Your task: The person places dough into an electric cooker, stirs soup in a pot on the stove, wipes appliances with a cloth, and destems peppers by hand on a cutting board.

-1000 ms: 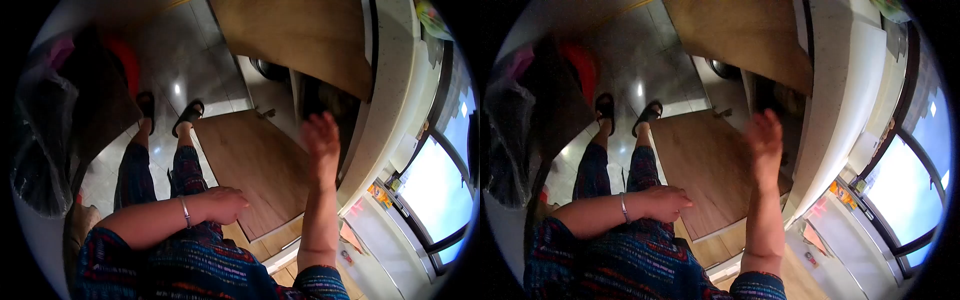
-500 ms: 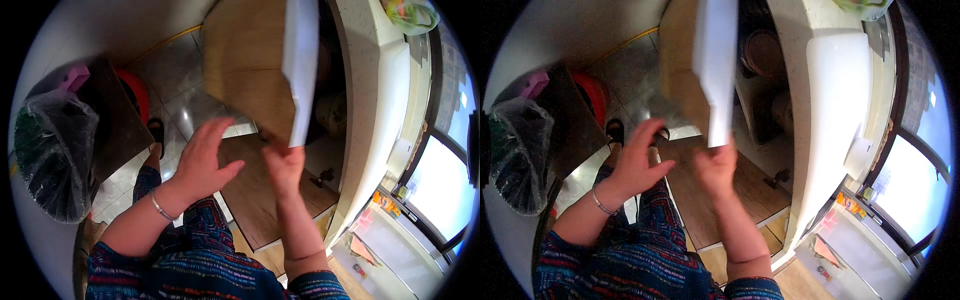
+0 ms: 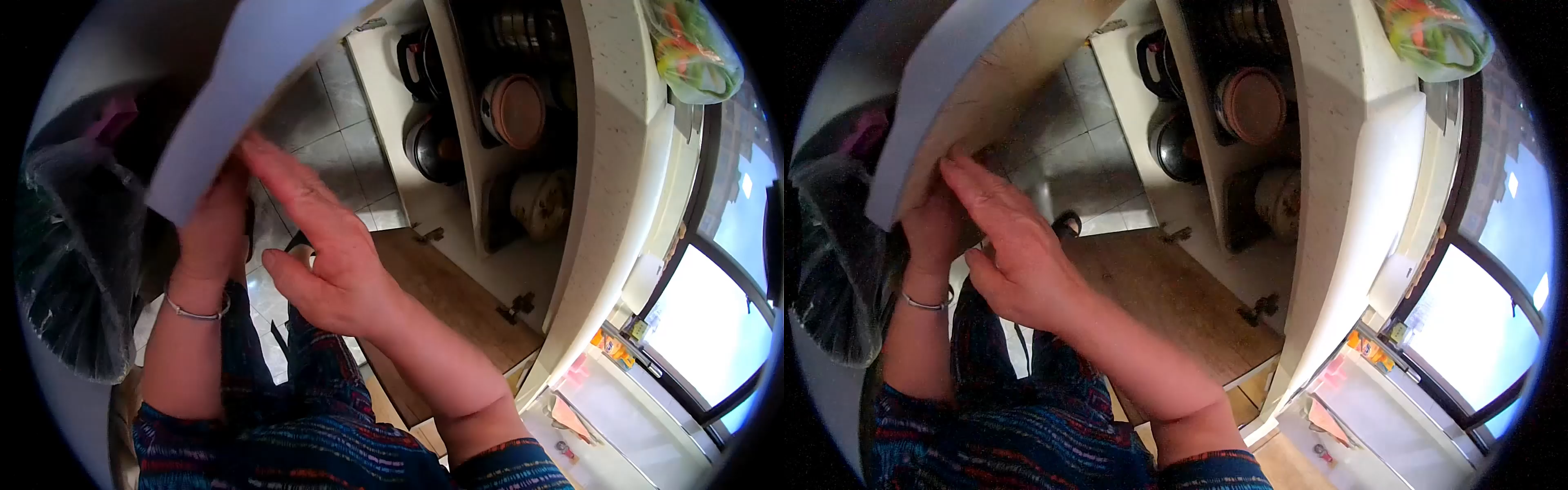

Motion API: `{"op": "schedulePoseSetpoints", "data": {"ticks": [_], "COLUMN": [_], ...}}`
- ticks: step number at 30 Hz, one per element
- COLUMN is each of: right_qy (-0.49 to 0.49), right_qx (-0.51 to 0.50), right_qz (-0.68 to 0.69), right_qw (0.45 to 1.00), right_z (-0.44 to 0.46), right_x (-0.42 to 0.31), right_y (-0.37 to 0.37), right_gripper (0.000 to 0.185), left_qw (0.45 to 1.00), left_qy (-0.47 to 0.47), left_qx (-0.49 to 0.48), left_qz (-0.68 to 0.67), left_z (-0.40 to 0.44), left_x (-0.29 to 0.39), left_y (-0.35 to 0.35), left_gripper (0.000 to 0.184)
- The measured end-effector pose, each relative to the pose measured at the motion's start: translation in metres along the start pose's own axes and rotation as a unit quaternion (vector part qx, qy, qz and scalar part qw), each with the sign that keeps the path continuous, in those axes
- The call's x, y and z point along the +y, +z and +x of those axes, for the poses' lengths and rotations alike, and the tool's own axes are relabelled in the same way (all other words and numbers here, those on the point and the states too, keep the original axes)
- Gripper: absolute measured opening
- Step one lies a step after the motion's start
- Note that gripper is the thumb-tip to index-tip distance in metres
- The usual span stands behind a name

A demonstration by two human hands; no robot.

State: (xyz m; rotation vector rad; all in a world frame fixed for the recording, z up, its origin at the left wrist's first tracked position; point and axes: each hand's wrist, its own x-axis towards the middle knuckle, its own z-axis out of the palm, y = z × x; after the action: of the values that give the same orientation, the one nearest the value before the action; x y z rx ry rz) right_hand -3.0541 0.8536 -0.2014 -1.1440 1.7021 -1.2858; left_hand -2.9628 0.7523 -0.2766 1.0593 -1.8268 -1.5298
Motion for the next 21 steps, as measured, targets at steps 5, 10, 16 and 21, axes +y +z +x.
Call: {"op": "schedulePoseSetpoints", "data": {"ticks": [5, 10, 16, 21], "right_qy": [0.122, 0.297, 0.388, 0.416], "right_qx": [0.039, 0.149, 0.193, 0.183], "right_qz": [0.022, 0.15, 0.126, 0.089], "right_qw": [0.991, 0.931, 0.893, 0.886], "right_z": [-0.03, -0.083, -0.131, -0.191], "right_x": [0.04, 0.089, 0.123, 0.154], "right_y": [-0.004, -0.022, -0.031, -0.034], "right_gripper": [0.061, 0.05, 0.041, 0.041], "left_qw": [0.975, 0.98, 0.986, 0.988], "left_qy": [0.009, 0.045, 0.049, 0.041], "left_qx": [0.09, 0.141, 0.146, 0.144], "left_qz": [0.204, 0.129, 0.069, 0.034], "left_z": [0.023, 0.046, 0.06, 0.068], "left_x": [0.0, 0.006, 0.013, 0.012], "left_y": [-0.011, -0.019, -0.02, -0.018], "left_gripper": [0.032, 0.032, 0.033, 0.034]}}
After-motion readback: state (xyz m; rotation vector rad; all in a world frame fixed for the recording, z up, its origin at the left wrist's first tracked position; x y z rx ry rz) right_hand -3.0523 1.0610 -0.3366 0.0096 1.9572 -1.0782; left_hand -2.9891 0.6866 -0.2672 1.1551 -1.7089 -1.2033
